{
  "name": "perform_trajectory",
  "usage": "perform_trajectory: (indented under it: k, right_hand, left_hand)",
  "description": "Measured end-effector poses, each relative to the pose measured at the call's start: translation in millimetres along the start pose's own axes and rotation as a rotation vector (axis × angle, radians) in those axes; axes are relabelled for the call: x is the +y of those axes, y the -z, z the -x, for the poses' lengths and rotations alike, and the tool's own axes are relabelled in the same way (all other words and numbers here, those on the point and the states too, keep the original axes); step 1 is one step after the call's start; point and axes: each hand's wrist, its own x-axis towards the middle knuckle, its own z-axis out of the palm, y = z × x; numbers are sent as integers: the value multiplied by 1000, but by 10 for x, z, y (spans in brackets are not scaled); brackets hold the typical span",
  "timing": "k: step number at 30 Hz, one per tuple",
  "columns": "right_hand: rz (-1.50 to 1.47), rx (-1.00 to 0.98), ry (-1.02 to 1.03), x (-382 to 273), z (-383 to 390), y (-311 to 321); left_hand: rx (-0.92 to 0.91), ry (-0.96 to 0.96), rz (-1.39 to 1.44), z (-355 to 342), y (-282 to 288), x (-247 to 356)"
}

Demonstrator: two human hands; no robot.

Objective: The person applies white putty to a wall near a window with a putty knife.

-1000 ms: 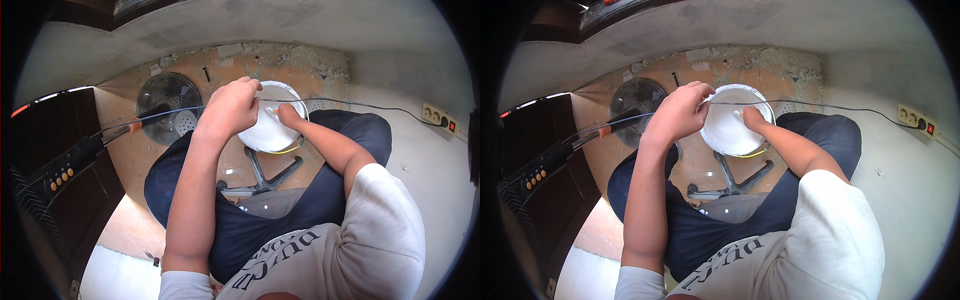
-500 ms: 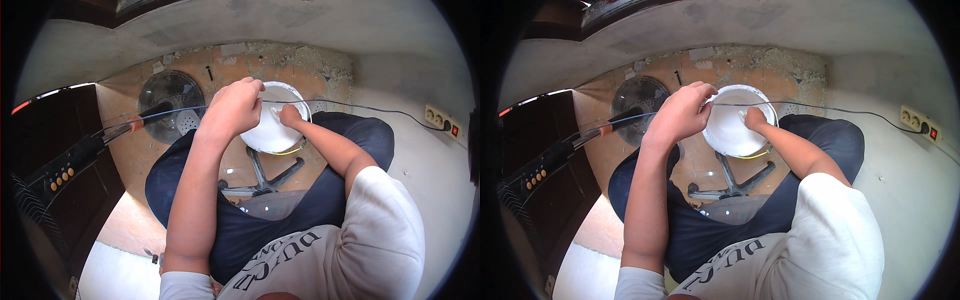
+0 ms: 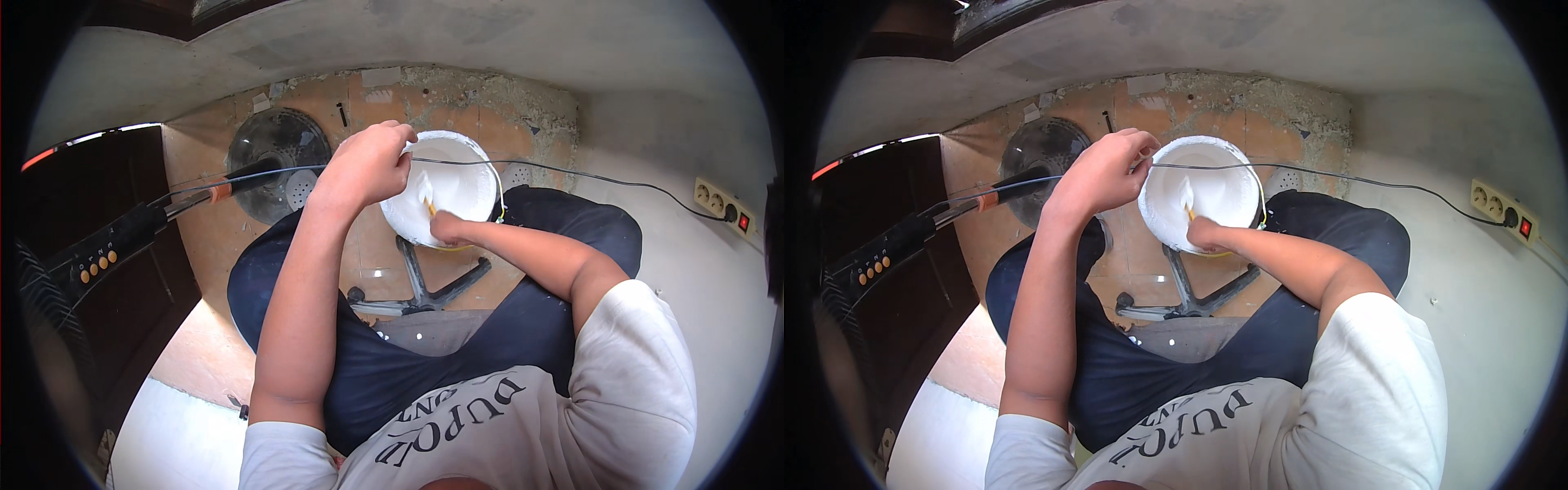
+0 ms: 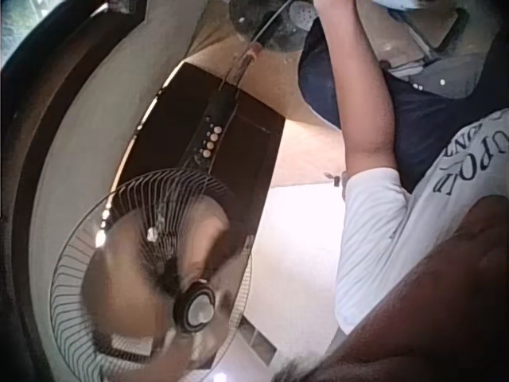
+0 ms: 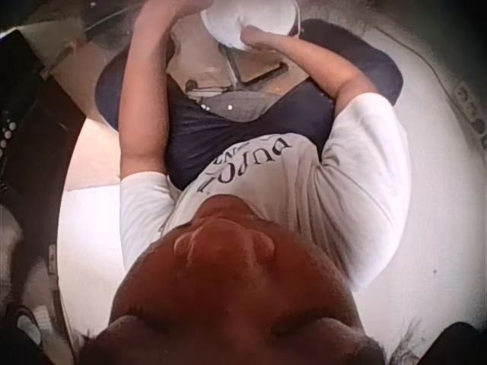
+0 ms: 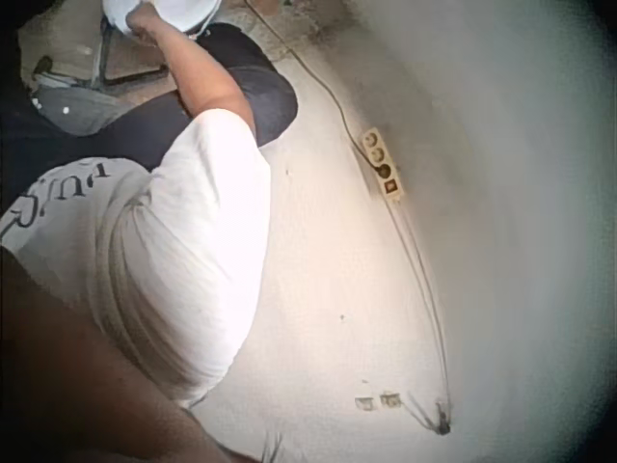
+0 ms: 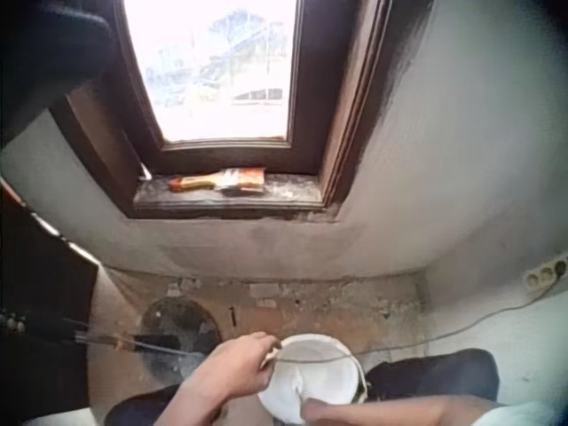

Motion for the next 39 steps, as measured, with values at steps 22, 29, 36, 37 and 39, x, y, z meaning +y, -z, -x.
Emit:
perform_trajectory:
  k: [22,29,36,37,39]
  right_hand:
    - [63,-123,33,-279,286,-253]
    - [-204,-195,-148,-192,268,-132]
    - [-175,-341,-190,-237,278,-129]
    - [-206,-309,-190,-278,307,-132]
    - [-239,-269,-194,-262,308,-139]
  left_hand:
    - [-9,13,-5,13,-144,-90]
    - [-13,-36,-14,-62,-167,-45]
    - [-11,-20,-5,-41,-153,-43]
    - [-10,-16,-6,-31,-154,-55]
    - [0,-26,-11,-55,-168,-55]
